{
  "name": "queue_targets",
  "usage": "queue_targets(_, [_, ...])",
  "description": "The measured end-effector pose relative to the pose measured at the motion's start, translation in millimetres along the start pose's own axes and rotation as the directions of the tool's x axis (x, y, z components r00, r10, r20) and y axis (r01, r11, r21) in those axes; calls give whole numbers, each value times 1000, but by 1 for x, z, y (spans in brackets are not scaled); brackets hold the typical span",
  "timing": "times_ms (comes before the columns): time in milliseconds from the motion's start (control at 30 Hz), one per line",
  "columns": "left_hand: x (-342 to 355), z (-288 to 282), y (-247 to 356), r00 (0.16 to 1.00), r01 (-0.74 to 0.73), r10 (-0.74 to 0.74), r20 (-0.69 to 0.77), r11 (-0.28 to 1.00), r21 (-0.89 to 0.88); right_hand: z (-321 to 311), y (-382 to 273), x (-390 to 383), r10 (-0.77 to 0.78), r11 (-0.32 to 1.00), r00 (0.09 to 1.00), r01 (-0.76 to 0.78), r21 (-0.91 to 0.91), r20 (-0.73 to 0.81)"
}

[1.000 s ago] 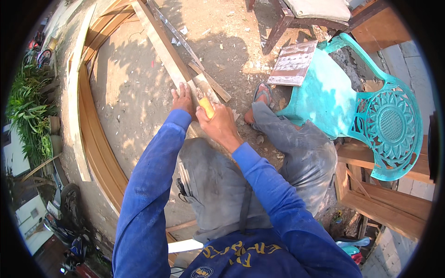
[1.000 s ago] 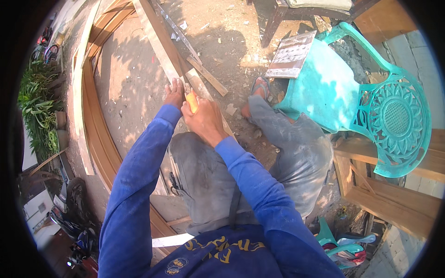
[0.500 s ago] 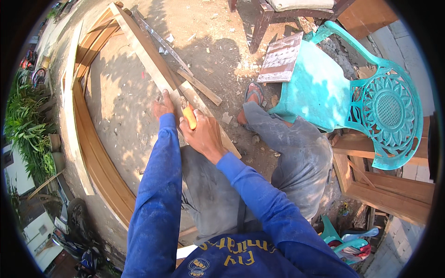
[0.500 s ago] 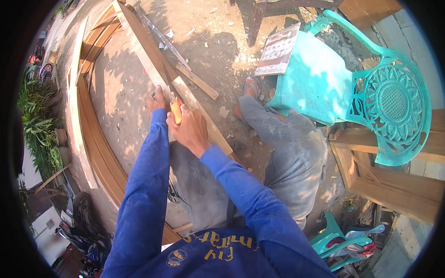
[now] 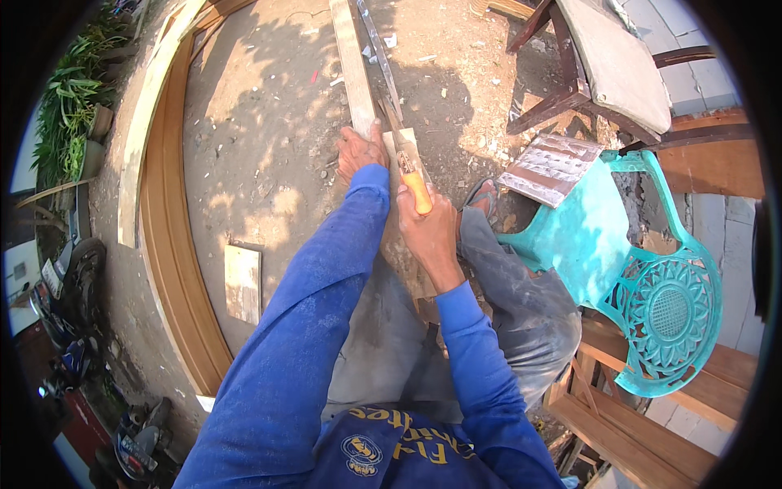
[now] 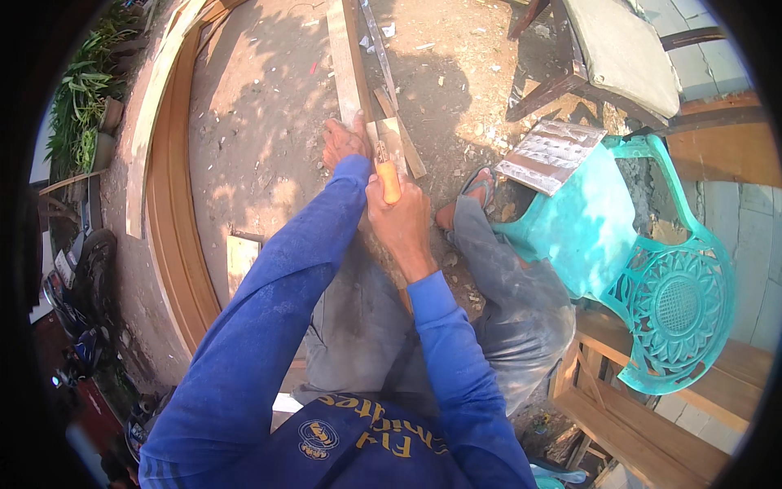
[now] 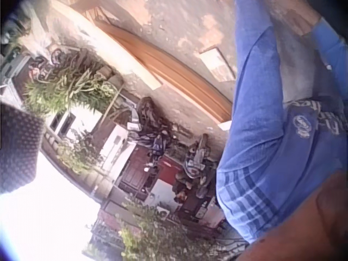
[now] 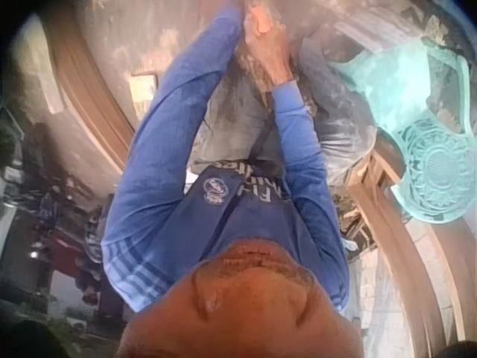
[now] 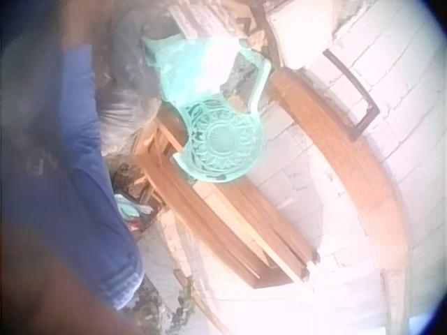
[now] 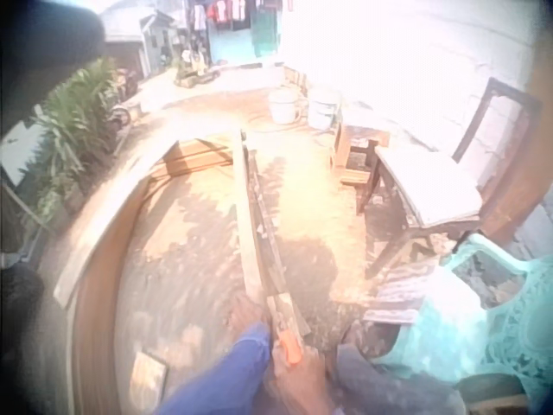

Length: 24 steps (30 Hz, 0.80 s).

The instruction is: The person saws a wooden plank with a handsaw while supporting the wood on a wooden frame in an outdoor yard.

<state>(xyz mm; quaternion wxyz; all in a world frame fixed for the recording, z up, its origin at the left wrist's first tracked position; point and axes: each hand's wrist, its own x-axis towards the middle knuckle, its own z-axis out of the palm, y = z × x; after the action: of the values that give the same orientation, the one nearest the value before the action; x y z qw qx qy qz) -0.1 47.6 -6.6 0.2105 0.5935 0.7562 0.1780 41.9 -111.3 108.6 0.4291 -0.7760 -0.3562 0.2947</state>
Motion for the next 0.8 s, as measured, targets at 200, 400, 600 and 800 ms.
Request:
queue_targets(200, [11,0,-3,993,-84,84,80,996,-4,-2,11,3,-101,993,994,98,-73,-41])
queue_targets(400, [9,5,-5,987,-121,125,102,992,-42,-18,-5,-27,-23,999,1000,24,-47,3])
queue_targets(600, [3,7,-5,986,-108,117,117,991,-78,-106,-33,-192,96,995,995,-95,-26,25])
queue_targets(800, [8,-1,-6,986,-114,118,116,993,-37,-42,-8,-61,-43,998,999,43,-35,21])
